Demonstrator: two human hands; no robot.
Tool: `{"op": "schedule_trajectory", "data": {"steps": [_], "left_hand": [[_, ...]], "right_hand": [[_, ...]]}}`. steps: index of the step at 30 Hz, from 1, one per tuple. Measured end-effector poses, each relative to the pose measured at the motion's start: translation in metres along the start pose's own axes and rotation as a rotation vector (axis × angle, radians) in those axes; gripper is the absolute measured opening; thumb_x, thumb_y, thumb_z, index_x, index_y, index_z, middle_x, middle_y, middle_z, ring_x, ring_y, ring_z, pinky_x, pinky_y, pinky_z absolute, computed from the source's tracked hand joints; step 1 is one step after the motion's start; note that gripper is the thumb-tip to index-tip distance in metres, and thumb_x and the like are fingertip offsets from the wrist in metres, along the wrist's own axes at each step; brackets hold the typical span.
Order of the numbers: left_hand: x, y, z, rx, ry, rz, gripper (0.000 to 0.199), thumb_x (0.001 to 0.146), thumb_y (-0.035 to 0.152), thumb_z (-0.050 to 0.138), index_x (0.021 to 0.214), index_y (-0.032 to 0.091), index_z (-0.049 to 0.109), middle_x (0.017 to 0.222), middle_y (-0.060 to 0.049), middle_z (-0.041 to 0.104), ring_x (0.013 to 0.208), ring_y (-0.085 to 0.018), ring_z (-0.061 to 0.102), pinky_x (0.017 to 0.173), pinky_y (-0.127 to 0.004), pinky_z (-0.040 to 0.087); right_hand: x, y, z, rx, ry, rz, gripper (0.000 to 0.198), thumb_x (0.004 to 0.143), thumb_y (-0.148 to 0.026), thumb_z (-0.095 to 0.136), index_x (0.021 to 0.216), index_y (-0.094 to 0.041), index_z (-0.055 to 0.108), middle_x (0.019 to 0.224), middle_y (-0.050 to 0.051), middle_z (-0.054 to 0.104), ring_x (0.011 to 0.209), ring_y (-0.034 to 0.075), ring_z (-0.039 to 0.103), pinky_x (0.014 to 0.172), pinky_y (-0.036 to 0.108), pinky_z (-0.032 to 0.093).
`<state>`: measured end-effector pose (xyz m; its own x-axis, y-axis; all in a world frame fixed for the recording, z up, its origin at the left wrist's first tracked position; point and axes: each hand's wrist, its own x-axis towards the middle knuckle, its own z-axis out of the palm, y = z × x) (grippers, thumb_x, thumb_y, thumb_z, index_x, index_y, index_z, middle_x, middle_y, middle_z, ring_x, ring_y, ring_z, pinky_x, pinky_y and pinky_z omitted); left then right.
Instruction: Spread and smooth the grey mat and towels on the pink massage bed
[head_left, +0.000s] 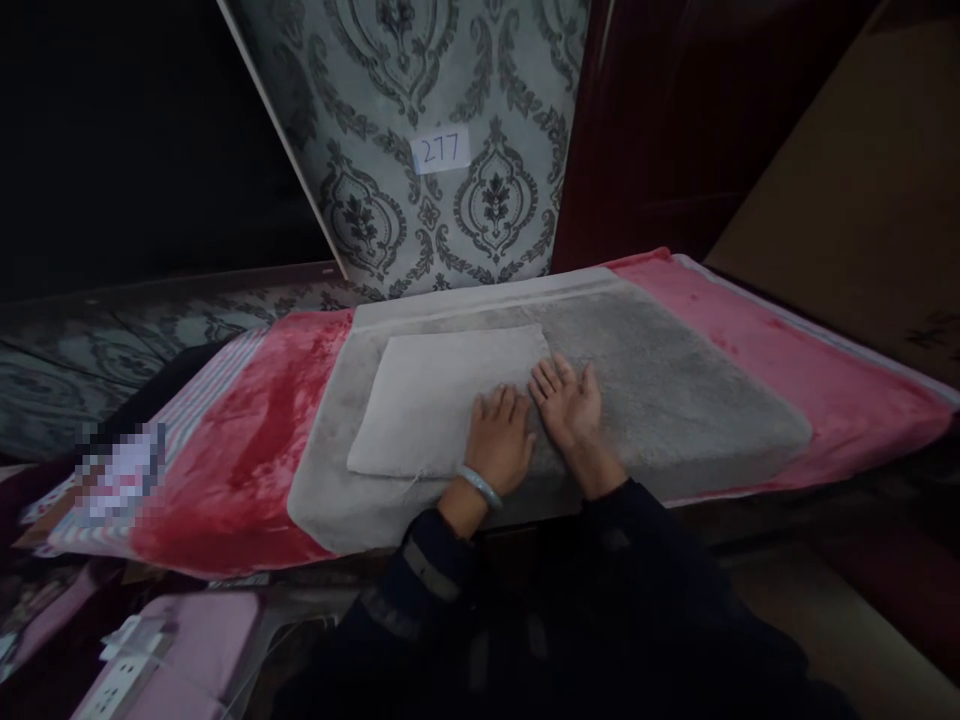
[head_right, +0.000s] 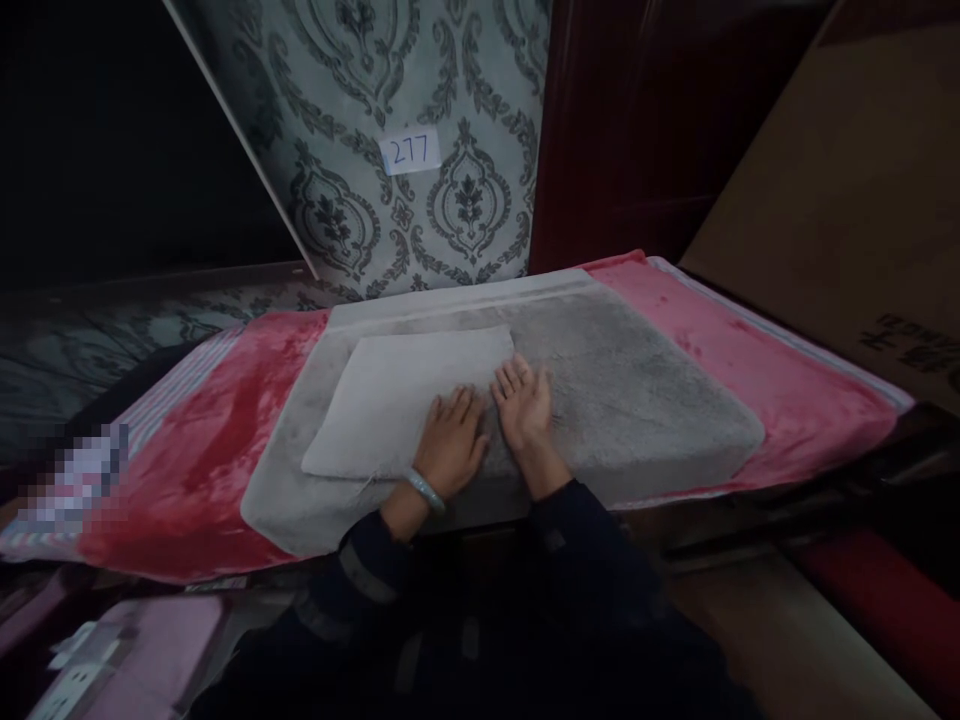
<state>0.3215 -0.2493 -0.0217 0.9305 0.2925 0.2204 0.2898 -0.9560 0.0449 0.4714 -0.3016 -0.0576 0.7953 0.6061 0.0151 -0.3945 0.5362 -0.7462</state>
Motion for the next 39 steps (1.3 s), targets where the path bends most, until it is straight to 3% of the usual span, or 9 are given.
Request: {"op": "schedule_trajectory", "data": {"steps": [5, 9, 17, 22, 25, 29, 31, 34, 39], "left_hand": [[0.005, 0.001, 0.022, 0.017, -0.053, 0.003, 0.063, 0.1, 0.049, 0.038, 0.154, 0.018, 0.041, 0.164, -0.016, 0.034, 0.153, -0.031, 0.027, 0.122, -0.062, 0.023], [-0.009, -0.014, 0.021, 0.036, -0.024, -0.08, 0.068, 0.097, 0.056, 0.043, 0.154, 0.018, 0.042, 0.164, -0.018, 0.033, 0.153, -0.033, 0.027, 0.122, -0.058, 0.026], [-0.067, -0.081, 0.003, 0.188, 0.049, -0.425, 0.065, 0.096, 0.05, 0.049, 0.152, 0.016, 0.048, 0.159, -0.022, 0.039, 0.149, -0.04, 0.033, 0.118, -0.06, 0.03], [-0.088, -0.131, -0.03, 0.18, -0.115, -0.512, 0.058, 0.098, 0.046, 0.045, 0.147, 0.017, 0.051, 0.157, -0.021, 0.044, 0.147, -0.036, 0.039, 0.115, -0.063, 0.033], [-0.06, -0.149, -0.056, 0.146, -0.158, -0.487, 0.055, 0.098, 0.04, 0.045, 0.147, 0.015, 0.049, 0.155, -0.02, 0.047, 0.147, -0.032, 0.04, 0.116, -0.059, 0.034], [0.022, -0.14, -0.066, 0.055, -0.131, -0.248, 0.055, 0.098, 0.036, 0.047, 0.149, 0.016, 0.046, 0.157, -0.018, 0.044, 0.148, -0.025, 0.039, 0.117, -0.046, 0.038], [0.061, -0.128, -0.054, 0.038, -0.151, -0.19, 0.057, 0.098, 0.039, 0.047, 0.15, 0.016, 0.044, 0.16, -0.018, 0.041, 0.149, -0.026, 0.038, 0.117, -0.048, 0.037], [0.096, -0.116, -0.022, 0.039, -0.137, -0.148, 0.056, 0.099, 0.039, 0.044, 0.151, 0.018, 0.043, 0.162, -0.015, 0.038, 0.15, -0.024, 0.035, 0.12, -0.05, 0.032], [0.102, -0.121, 0.019, 0.047, -0.123, -0.237, 0.06, 0.101, 0.046, 0.035, 0.155, 0.02, 0.04, 0.164, -0.013, 0.035, 0.153, -0.027, 0.029, 0.124, -0.052, 0.021]], "right_hand": [[-0.009, 0.017, 0.001, -0.01, 0.039, -0.1, 0.055, 0.097, -0.07, 0.032, 0.125, -0.034, 0.061, 0.15, 0.005, 0.051, 0.141, 0.019, 0.046, 0.12, 0.05, 0.033], [-0.011, 0.018, 0.002, -0.002, 0.036, -0.119, 0.052, 0.098, -0.069, 0.033, 0.122, -0.033, 0.063, 0.15, 0.003, 0.052, 0.141, 0.018, 0.046, 0.122, 0.05, 0.03], [-0.007, 0.025, -0.007, -0.075, -0.008, -0.144, 0.053, 0.096, -0.071, 0.038, 0.122, -0.034, 0.064, 0.152, 0.005, 0.05, 0.144, 0.022, 0.043, 0.121, 0.053, 0.032], [0.013, 0.015, -0.011, -0.113, 0.09, 0.017, 0.049, 0.093, -0.069, 0.039, 0.115, -0.033, 0.064, 0.147, 0.007, 0.055, 0.142, 0.025, 0.045, 0.119, 0.056, 0.035], [0.042, 0.003, 0.009, -0.15, 0.156, -0.017, 0.045, 0.092, -0.065, 0.043, 0.116, -0.032, 0.064, 0.147, 0.007, 0.055, 0.144, 0.025, 0.044, 0.12, 0.056, 0.033], [0.083, 0.0, 0.051, -0.421, -0.009, -0.289, 0.05, 0.084, -0.064, 0.057, 0.12, -0.03, 0.066, 0.149, 0.005, 0.055, 0.15, 0.025, 0.033, 0.126, 0.053, 0.017], [0.095, 0.009, 0.062, -0.69, -0.069, -0.36, 0.051, 0.081, -0.062, 0.062, 0.118, -0.027, 0.068, 0.15, 0.006, 0.053, 0.152, 0.027, 0.027, 0.127, 0.053, 0.007], [0.1, 0.028, 0.055, -1.02, -0.132, -0.394, 0.048, 0.083, -0.059, 0.064, 0.118, -0.026, 0.068, 0.152, 0.008, 0.052, 0.154, 0.03, 0.021, 0.124, 0.057, -0.006], [0.094, 0.041, 0.035, -1.561, -0.185, -0.416, 0.048, 0.098, -0.042, 0.048, 0.137, -0.017, 0.059, 0.153, 0.015, 0.049, 0.15, 0.033, 0.028, 0.122, 0.061, 0.009]]}}
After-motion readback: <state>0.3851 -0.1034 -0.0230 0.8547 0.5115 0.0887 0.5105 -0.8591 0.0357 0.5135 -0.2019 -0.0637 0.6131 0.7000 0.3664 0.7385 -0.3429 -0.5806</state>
